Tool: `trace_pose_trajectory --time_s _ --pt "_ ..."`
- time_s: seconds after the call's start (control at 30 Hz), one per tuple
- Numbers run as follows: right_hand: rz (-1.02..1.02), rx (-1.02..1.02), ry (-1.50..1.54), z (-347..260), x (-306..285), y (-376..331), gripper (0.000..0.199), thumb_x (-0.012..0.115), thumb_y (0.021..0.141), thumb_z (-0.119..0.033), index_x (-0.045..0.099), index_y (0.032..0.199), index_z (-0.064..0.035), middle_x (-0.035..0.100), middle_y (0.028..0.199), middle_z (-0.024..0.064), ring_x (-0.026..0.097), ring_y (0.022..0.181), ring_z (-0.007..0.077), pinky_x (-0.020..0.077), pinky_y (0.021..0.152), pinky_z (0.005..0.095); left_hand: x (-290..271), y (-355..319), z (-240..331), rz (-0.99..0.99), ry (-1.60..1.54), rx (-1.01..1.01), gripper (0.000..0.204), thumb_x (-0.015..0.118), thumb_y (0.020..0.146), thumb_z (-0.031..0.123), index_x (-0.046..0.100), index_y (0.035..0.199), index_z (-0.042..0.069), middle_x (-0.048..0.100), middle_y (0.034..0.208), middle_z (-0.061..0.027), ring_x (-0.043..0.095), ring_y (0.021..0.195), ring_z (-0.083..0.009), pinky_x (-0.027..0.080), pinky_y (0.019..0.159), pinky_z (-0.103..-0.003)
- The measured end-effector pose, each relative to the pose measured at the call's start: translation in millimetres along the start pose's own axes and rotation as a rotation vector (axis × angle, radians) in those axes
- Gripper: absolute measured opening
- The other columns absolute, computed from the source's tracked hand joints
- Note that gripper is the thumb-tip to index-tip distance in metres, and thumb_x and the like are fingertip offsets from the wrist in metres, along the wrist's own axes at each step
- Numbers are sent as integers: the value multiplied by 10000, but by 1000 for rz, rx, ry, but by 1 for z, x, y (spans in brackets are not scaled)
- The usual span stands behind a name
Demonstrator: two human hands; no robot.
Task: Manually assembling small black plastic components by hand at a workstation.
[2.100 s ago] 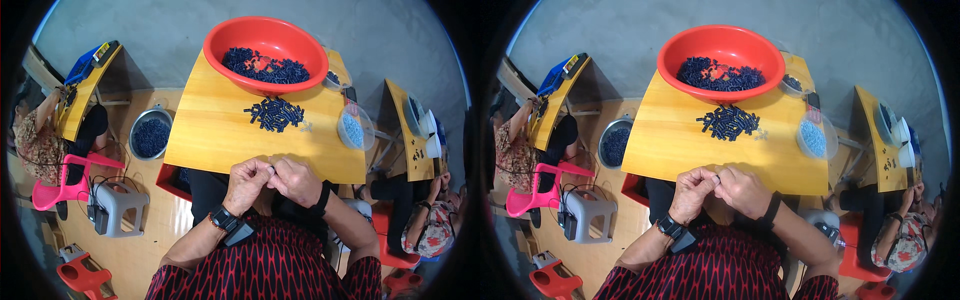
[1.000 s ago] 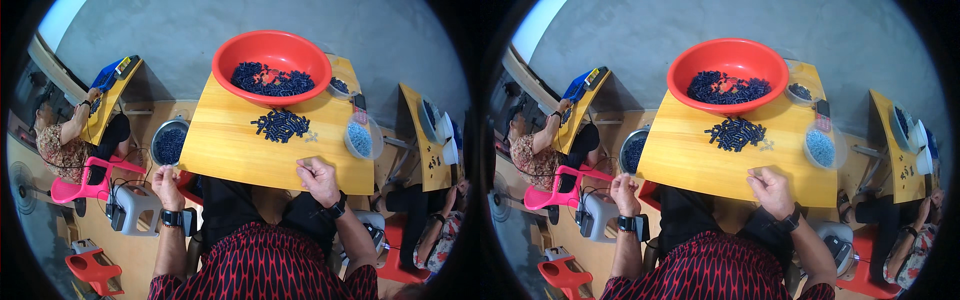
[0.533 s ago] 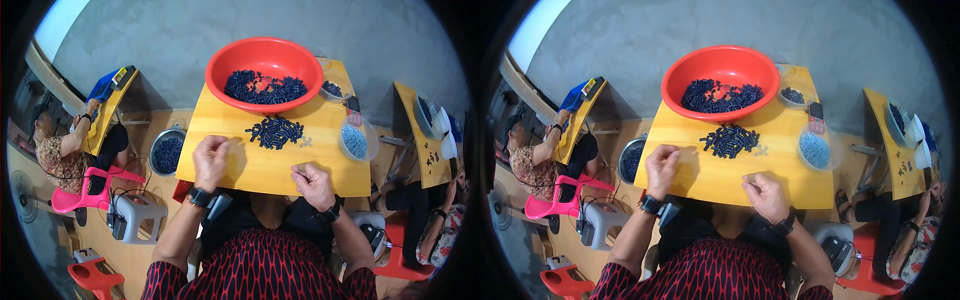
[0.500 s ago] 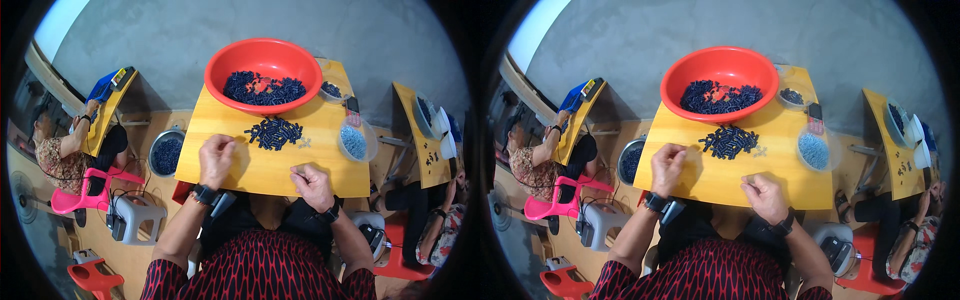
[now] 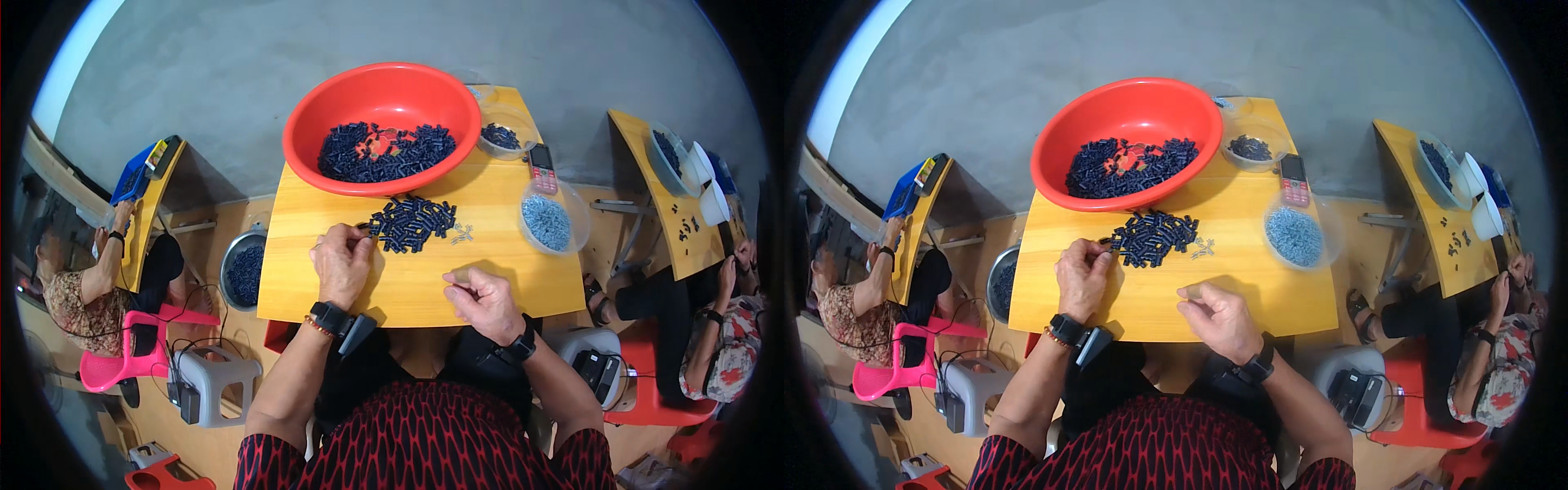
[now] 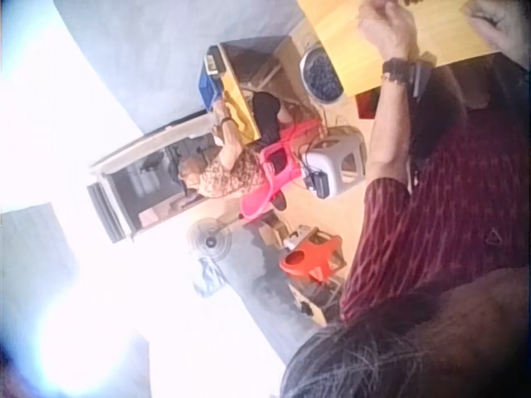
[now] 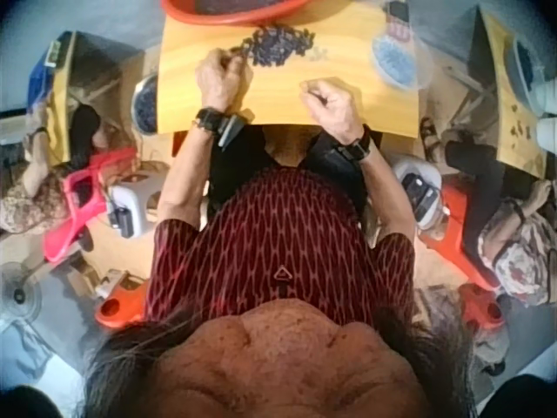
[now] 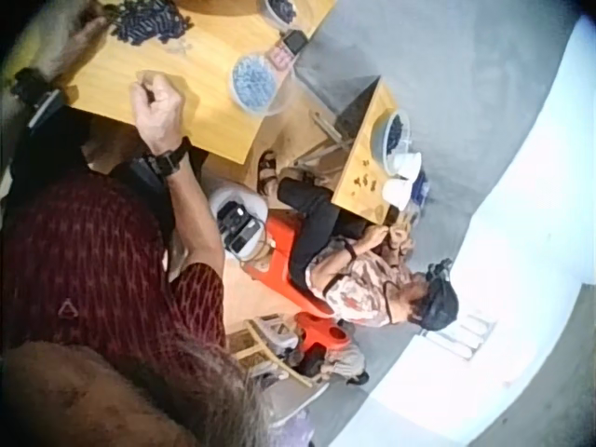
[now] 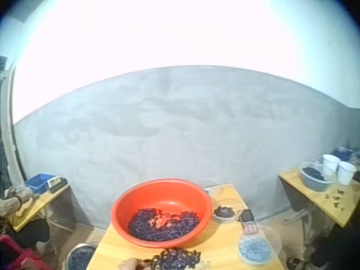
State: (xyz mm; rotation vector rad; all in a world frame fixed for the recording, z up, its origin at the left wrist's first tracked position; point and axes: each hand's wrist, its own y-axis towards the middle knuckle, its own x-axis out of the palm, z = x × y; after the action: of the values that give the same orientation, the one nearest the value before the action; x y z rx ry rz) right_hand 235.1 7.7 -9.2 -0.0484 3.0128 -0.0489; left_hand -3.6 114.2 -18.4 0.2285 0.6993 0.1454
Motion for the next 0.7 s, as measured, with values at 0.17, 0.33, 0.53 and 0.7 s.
trace_pose_trajectory --time_s 0.17,0.33,0.53,0.7 --pt "217 -175 -122 3 -28 17 106 670 894 -23 664 973 48 670 891 124 636 758 159 511 691 273 -17 -23 -1 68 -577 -106 99 644 908 2 548 919 19 589 821 -10 531 722 -57 451 631 -221" --pt "251 -325 -548 -2 -46 47 120 668 826 21 648 942 45 637 869 190 620 843 342 499 760 390 -22 -54 11 50 -688 -132 114 649 911 9 568 989 -5 589 840 -11 529 711 -64 460 659 -216" --pt "195 -366 -606 -11 -36 55 73 664 818 13 634 883 29 624 855 176 610 840 359 490 741 416 -23 -85 26 -114 -803 -243 148 641 940 38 660 1077 -15 636 898 -5 555 744 -62 486 673 -214" --pt "189 -388 -642 -9 -35 56 47 659 819 14 629 853 25 612 851 172 602 826 361 484 731 416 -20 -84 21 -122 -787 -192 147 637 943 37 662 1080 -12 648 912 -12 561 749 -62 488 677 -217"
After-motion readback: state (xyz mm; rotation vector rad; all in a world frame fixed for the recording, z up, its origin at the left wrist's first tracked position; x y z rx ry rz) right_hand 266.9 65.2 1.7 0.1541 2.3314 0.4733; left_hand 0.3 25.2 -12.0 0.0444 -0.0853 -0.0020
